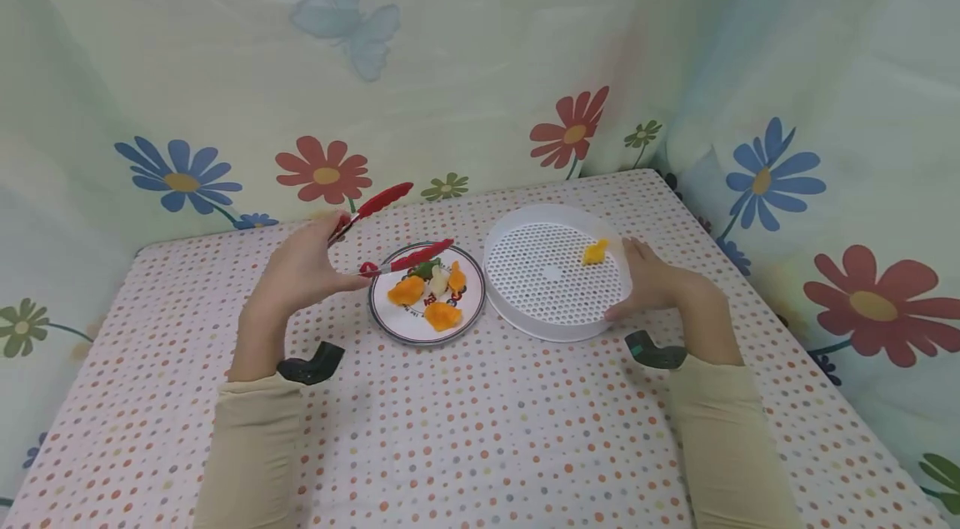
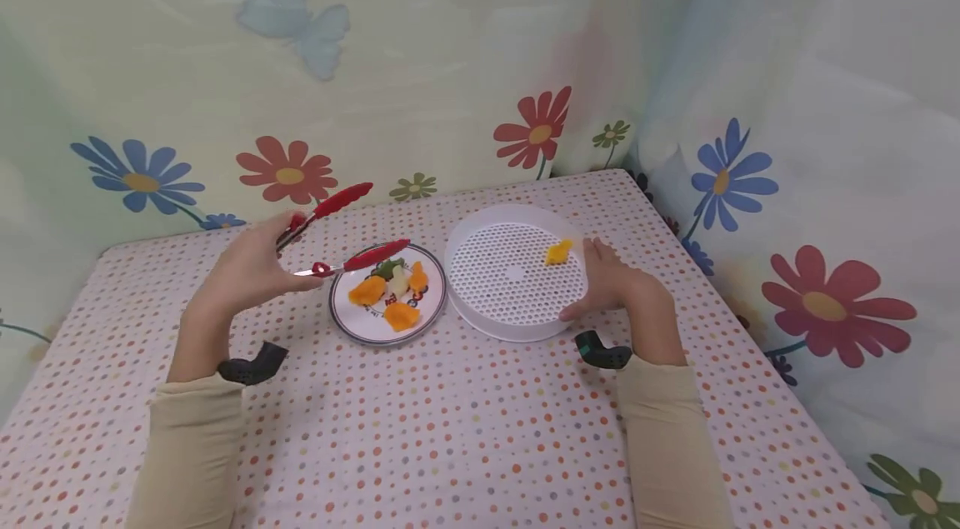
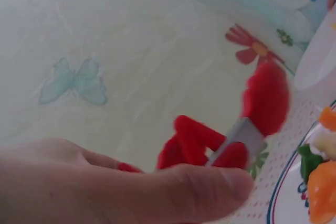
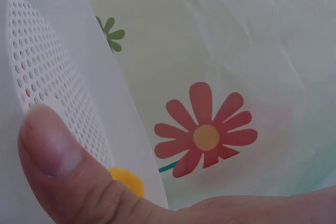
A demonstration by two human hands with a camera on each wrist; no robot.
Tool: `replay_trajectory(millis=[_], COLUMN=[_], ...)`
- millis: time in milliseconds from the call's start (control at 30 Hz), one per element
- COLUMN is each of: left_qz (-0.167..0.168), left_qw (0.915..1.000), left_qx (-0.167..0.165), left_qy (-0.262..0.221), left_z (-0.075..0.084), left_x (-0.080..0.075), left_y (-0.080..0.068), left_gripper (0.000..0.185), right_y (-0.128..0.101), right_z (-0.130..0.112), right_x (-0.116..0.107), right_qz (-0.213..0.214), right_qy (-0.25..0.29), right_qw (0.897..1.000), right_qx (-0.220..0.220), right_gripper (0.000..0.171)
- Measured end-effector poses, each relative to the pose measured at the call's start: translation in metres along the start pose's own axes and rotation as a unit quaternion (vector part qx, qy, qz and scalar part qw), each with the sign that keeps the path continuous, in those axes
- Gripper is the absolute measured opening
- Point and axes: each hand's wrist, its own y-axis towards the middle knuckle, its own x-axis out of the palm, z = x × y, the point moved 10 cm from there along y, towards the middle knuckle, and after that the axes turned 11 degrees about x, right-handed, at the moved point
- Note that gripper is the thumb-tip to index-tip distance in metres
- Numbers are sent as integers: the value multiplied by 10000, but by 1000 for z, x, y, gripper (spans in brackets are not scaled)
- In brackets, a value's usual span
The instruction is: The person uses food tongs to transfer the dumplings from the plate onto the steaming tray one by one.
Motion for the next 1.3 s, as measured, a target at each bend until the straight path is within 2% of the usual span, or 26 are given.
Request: replay_trajectory(millis=[133, 300, 600, 733, 833, 933, 1100, 1300], left_qz=[-612, -1002, -1209, -1283, -1372, -1424, -1440, -1386], left_qw=[9978, 9945, 9925, 9916, 9903, 9895, 9893, 9900], left_qx=[136, 166, 156, 63, 117, 224, 210, 245], left_qy=[-194, -262, -57, -159, -203, -96, 47, 67], left_z=[-25, -38, -36, -38, -37, -33, -31, -29], left_x=[8, 13, 11, 13, 16, 20, 21, 19], left_y=[-10, -22, -26, -31, -31, -30, -28, -29], left_gripper=[104, 97, 79, 73, 70, 69, 74, 76], right_y=[1, 2, 0, 1, 3, 3, 2, 1], right_z=[2, -2, -1, -1, 0, 1, 2, -2], right_x=[-1, 1, 0, 2, 3, 5, 6, 3], right_qz=[27, -29, -39, -47, -67, -93, -176, -190], right_qy=[37, 134, 216, 221, 216, 221, 257, 299], right_qw=[10000, 9999, 9997, 9997, 9997, 9997, 9995, 9993], right_qx=[-25, -79, -68, -70, -45, -29, -25, -104], right_gripper=[142, 141, 141, 140, 140, 140, 143, 138])
